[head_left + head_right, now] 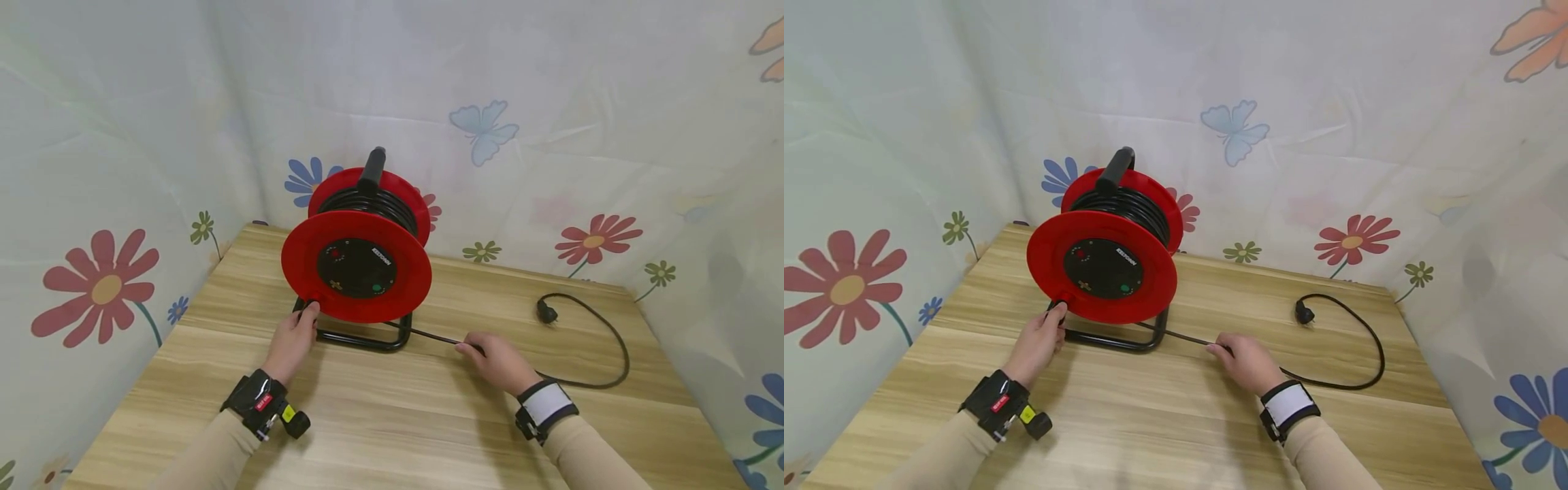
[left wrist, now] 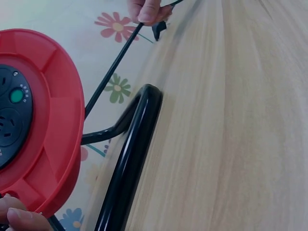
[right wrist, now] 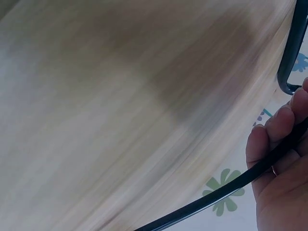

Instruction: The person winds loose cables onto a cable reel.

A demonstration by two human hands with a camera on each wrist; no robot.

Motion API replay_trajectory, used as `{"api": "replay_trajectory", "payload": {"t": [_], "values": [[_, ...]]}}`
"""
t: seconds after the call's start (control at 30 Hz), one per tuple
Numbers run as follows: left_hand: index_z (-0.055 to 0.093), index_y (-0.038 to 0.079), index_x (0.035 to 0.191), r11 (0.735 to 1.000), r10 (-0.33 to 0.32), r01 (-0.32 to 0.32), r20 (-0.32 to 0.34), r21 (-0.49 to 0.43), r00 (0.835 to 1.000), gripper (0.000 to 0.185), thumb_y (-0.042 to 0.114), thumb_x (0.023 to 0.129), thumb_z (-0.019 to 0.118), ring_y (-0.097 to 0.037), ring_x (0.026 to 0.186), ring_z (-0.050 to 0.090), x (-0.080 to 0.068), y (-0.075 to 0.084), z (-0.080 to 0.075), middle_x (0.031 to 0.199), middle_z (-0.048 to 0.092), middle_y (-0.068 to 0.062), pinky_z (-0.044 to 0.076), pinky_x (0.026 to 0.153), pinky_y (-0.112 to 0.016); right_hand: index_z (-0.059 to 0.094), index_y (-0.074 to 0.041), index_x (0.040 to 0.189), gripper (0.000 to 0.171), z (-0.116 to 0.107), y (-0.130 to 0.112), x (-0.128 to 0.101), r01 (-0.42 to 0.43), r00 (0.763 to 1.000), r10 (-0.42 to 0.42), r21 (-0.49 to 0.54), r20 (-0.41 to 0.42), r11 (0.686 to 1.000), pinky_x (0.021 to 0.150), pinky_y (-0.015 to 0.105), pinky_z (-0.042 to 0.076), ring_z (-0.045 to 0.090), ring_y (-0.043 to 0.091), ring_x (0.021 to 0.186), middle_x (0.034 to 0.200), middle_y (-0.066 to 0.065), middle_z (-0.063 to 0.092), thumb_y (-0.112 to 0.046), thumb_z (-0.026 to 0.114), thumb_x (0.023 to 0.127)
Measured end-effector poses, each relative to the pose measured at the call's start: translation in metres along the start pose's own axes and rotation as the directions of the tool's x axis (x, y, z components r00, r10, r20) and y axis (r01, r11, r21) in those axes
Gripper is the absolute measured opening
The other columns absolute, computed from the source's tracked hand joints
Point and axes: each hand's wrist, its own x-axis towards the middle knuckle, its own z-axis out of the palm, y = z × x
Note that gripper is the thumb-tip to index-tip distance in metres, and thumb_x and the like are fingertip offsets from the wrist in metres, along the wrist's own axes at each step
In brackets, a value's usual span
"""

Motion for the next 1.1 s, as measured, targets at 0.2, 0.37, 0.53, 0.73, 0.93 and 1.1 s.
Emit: {"api": "replay_trajectory", "payload": {"t": [0.2, 0.37, 0.53, 0.73, 0.93, 1.1], "values": [[0.047, 0.004, 0.073, 0.995, 0.009, -0.014, -0.046, -0.102, 0.999, 0.059, 0.062, 0.081, 0.045, -0.013, 0.047, 0.034, 0.0, 0.003, -0.002, 0.053, 0.034, 0.001, 0.026, 0.046, -0.025, 0.053, -0.025, 0.072, 0.024, 0.002, -0.007, 0.004, 0.023, 1.0, -0.023, -0.001, -0.004, 1.0, 0.047, 0.025, 0.034, 0.039, 0.005, 0.051, 0.057, -0.011, 0.04, -0.041, 0.05, 0.089], [0.044, 0.005, 0.075, 0.984, 0.019, -0.03, -0.069, -0.173, 0.997, 0.057, 0.061, 0.081, 0.046, -0.013, 0.048, 0.033, 0.0, 0.004, -0.003, 0.054, 0.033, 0.0, 0.027, 0.046, -0.025, 0.053, -0.026, 0.071, 0.022, 0.005, -0.012, 0.007, 0.041, 0.999, -0.041, 0.003, -0.001, 0.999, 0.048, 0.025, 0.034, 0.04, 0.004, 0.052, 0.057, -0.012, 0.041, -0.039, 0.051, 0.089], [0.045, 0.002, 0.082, 0.981, 0.01, -0.027, -0.088, -0.194, 0.996, 0.061, 0.063, 0.081, 0.044, -0.015, 0.053, 0.037, 0.0, 0.007, -0.005, 0.058, 0.035, -0.001, 0.032, 0.051, -0.026, 0.053, -0.025, 0.071, 0.022, 0.009, -0.013, 0.01, 0.056, 0.998, -0.056, 0.012, -0.013, 0.998, 0.048, 0.025, 0.035, 0.04, 0.004, 0.052, 0.058, -0.012, 0.042, -0.037, 0.052, 0.089], [0.045, -0.004, 0.088, 0.976, 0.005, -0.024, -0.086, -0.217, 0.996, 0.068, 0.063, 0.08, 0.044, -0.016, 0.057, 0.04, 0.001, 0.008, -0.005, 0.062, 0.037, -0.002, 0.035, 0.054, -0.027, 0.054, -0.025, 0.072, 0.021, 0.011, -0.013, 0.012, 0.073, 0.997, -0.072, 0.015, -0.014, 0.997, 0.049, 0.024, 0.036, 0.041, 0.004, 0.054, 0.06, -0.012, 0.044, -0.038, 0.052, 0.089], [0.046, 0.0, 0.084, 0.975, 0.006, -0.028, -0.098, -0.222, 0.995, 0.063, 0.062, 0.081, 0.044, -0.015, 0.057, 0.041, 0.002, 0.009, -0.005, 0.062, 0.038, -0.002, 0.035, 0.054, -0.026, 0.051, -0.023, 0.07, 0.026, 0.006, -0.001, 0.004, 0.033, 0.999, -0.034, 0.043, 0.003, 0.998, 0.047, 0.024, 0.033, 0.039, 0.004, 0.051, 0.058, -0.011, 0.04, -0.042, 0.05, 0.088], [0.046, 0.0, 0.084, 0.973, 0.003, -0.027, -0.107, -0.23, 0.994, 0.063, 0.063, 0.08, 0.044, -0.015, 0.058, 0.041, 0.002, 0.01, -0.006, 0.062, 0.037, -0.002, 0.035, 0.053, -0.026, 0.053, -0.018, 0.073, 0.031, -0.005, 0.02, -0.01, -0.025, 1.0, 0.024, 0.086, 0.015, 0.996, 0.047, 0.025, 0.032, 0.038, 0.007, 0.052, 0.059, -0.008, 0.039, -0.044, 0.048, 0.089]]}}
